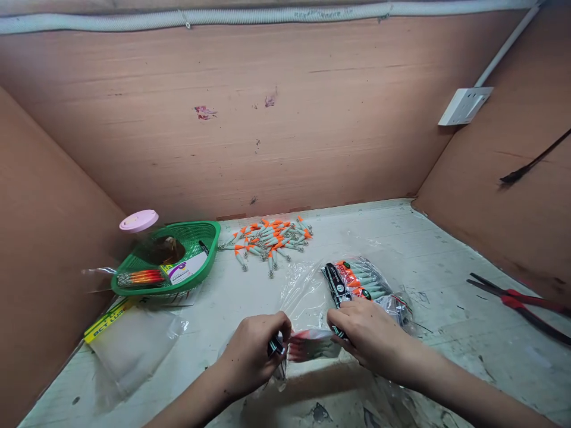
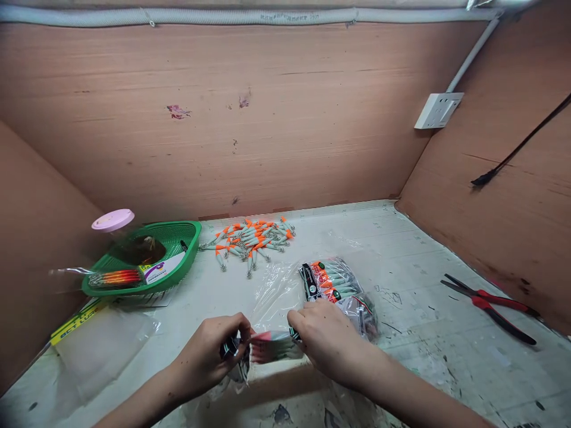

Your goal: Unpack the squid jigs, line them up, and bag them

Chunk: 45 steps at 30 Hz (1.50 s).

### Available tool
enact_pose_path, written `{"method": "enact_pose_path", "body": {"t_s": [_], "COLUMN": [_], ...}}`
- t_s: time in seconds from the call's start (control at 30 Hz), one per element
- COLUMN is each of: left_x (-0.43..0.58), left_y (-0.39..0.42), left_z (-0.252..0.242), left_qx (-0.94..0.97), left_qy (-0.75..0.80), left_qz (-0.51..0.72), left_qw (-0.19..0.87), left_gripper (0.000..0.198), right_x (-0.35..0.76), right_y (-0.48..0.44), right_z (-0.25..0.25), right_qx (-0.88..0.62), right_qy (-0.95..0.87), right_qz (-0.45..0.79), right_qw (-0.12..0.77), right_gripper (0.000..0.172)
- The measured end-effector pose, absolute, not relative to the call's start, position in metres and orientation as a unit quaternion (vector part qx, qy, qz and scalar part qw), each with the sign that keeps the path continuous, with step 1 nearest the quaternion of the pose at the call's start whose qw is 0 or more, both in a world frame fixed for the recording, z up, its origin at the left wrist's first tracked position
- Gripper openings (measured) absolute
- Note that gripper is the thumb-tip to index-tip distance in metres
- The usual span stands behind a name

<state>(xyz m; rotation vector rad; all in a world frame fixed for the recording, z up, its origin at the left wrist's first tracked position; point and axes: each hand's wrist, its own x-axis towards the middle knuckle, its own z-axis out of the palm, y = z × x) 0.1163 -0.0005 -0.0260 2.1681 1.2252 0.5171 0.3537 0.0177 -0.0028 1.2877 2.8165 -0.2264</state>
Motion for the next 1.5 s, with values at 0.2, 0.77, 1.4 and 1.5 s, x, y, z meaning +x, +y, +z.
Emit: {"method": "enact_pose_path", "body": {"t_s": [0.2, 0.77, 1.4, 1.5], "left_x": [0.108, 0.105, 0.086, 0.094], "left_y": [0.007, -0.001, 0.01, 0.011], "left_z": [-0.016, -0.012, 0.001, 0.003], "left_qx": [0.782, 0.813, 0.759, 0.774], "left_qy": [0.457, 0.423, 0.441, 0.413], "left_qz": [0.226, 0.237, 0.243, 0.234], "left_qw": [0.359, 0.321, 0.413, 0.418], "left_gripper": [0.007, 0.028, 0.011, 0.008], "right_x": [0.367, 0.329, 0.38, 0.363], "right_y": [0.021, 0.032, 0.041, 0.036], "right_z": [0.009, 0.016, 0.052, 0.048], "right_qx": [0.364, 0.335, 0.238, 0.236], "right_qy": [0.904, 0.937, 0.935, 0.953], "right_qz": [-0.219, -0.083, -0.26, -0.191], "right_qw": [-0.042, 0.051, -0.032, -0.001], "right_gripper": [0.011, 0.011, 0.012, 0.018]}}
